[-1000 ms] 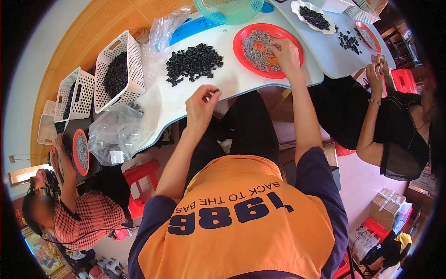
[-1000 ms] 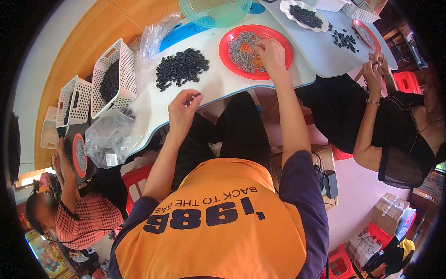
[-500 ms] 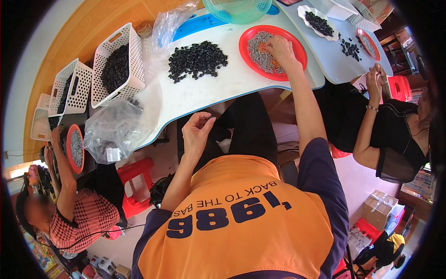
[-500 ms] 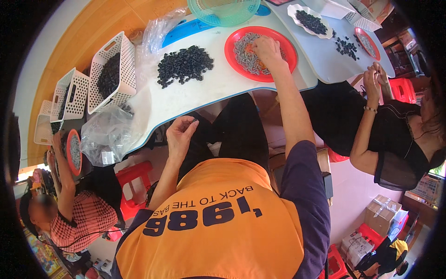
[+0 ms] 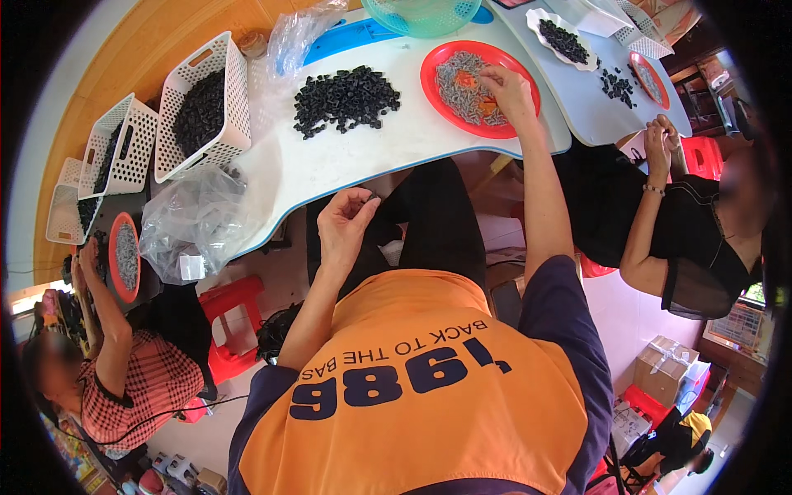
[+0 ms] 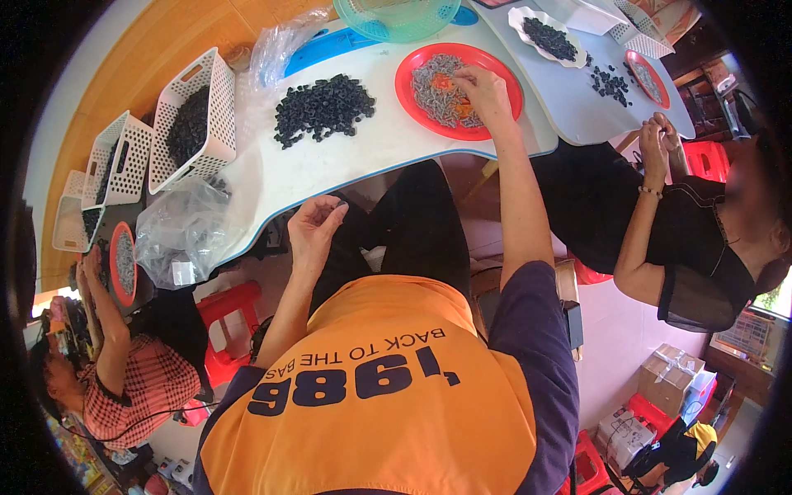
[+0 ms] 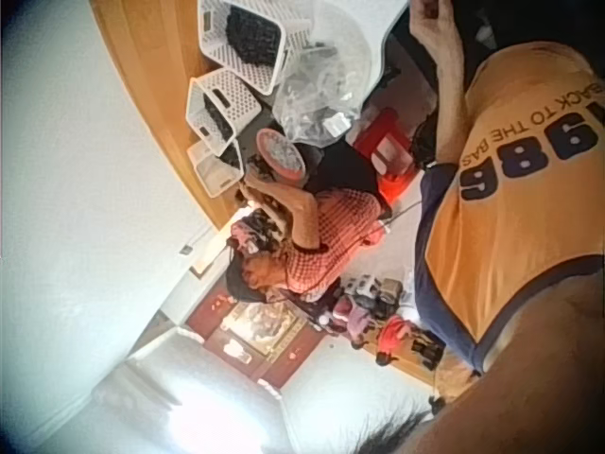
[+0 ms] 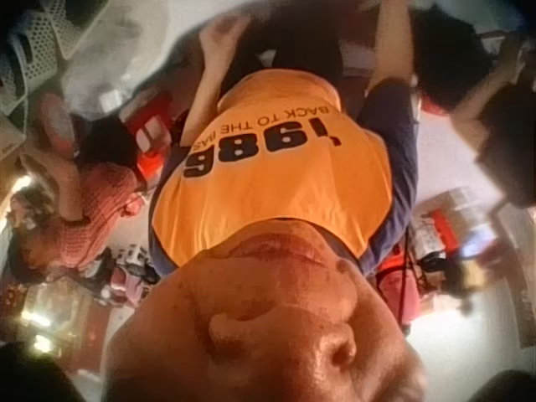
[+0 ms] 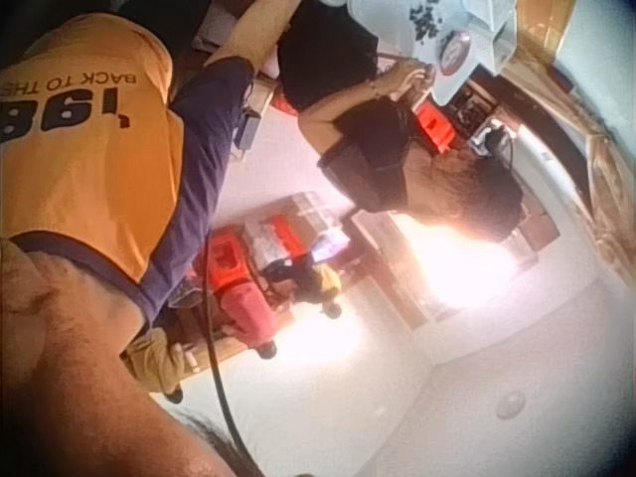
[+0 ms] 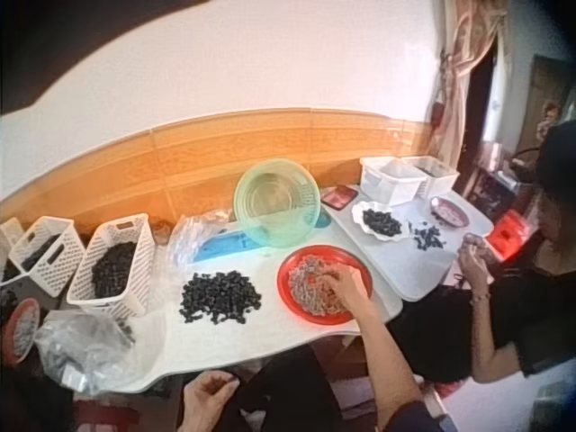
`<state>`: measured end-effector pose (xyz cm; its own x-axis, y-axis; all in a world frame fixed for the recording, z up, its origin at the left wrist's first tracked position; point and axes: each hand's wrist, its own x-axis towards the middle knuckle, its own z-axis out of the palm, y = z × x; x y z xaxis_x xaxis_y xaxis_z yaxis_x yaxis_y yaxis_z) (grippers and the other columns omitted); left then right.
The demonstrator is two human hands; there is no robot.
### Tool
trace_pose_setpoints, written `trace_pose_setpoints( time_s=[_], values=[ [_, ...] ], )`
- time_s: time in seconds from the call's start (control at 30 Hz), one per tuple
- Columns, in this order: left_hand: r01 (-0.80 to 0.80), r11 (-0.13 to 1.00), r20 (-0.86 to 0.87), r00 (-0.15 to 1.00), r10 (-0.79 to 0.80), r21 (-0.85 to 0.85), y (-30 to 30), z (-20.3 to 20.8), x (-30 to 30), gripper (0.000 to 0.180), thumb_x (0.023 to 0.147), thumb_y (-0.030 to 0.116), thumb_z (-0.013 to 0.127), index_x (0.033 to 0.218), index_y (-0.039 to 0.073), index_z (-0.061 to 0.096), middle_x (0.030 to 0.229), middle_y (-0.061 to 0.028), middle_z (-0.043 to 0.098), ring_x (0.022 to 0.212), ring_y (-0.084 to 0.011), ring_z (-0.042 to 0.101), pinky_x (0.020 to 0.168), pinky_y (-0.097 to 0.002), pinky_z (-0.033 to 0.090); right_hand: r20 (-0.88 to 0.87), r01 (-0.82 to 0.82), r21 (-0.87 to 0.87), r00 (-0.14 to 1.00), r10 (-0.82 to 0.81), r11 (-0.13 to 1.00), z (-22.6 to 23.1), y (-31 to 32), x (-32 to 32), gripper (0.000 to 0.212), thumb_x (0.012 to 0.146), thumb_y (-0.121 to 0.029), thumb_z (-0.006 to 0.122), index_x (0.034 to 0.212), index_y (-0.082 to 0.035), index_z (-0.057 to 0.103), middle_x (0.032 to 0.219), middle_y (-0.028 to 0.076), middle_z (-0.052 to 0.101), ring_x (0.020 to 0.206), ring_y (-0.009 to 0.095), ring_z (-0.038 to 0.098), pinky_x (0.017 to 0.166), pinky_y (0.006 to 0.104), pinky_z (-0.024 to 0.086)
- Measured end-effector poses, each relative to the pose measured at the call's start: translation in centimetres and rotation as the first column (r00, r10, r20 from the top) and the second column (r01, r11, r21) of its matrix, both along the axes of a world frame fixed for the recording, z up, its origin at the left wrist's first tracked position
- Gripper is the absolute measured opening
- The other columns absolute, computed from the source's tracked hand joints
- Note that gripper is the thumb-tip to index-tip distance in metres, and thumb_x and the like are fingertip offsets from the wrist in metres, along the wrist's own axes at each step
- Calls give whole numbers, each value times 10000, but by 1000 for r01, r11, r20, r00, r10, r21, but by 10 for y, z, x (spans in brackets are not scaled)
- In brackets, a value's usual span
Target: The person assembles small components by picking up black plastic parts and wire springs and inserting each spring into a plastic part by hand.
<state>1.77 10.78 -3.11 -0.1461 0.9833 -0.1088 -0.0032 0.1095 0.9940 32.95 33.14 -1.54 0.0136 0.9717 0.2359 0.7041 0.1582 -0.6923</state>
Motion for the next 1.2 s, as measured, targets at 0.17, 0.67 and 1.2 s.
trace_pose_setpoints(
  time_s=[0.17,0.67,1.2],
  values=[
    [2,1000,48,999,-2,-2,-3,3,0,123,858,19,719,964,-12,666,801,10,631,720,-41,563,661,-180,462,28,46,-12,999,-45,999,-2,-4,12,235,882,-229,665,1052,-80,727,966,155,714,911,284,697,821,375,523],
    [18,1000,333,943,-13,-12,-11,22,-1,179,877,21,686,1044,-42,666,934,-103,686,733,-118,606,679,-232,486,-680,-218,23,712,175,976,22,-65,-40,300,846,-24,702,1136,37,654,977,104,719,896,138,675,805,243,530],
    [15,990,577,812,-94,140,-32,58,-30,216,890,-34,642,1103,-32,673,1002,-139,703,879,-193,690,794,-284,568,-378,-385,138,831,408,913,84,-212,-173,280,812,1,743,1085,1,681,893,47,727,734,40,580,672,194,471]
  ],
)
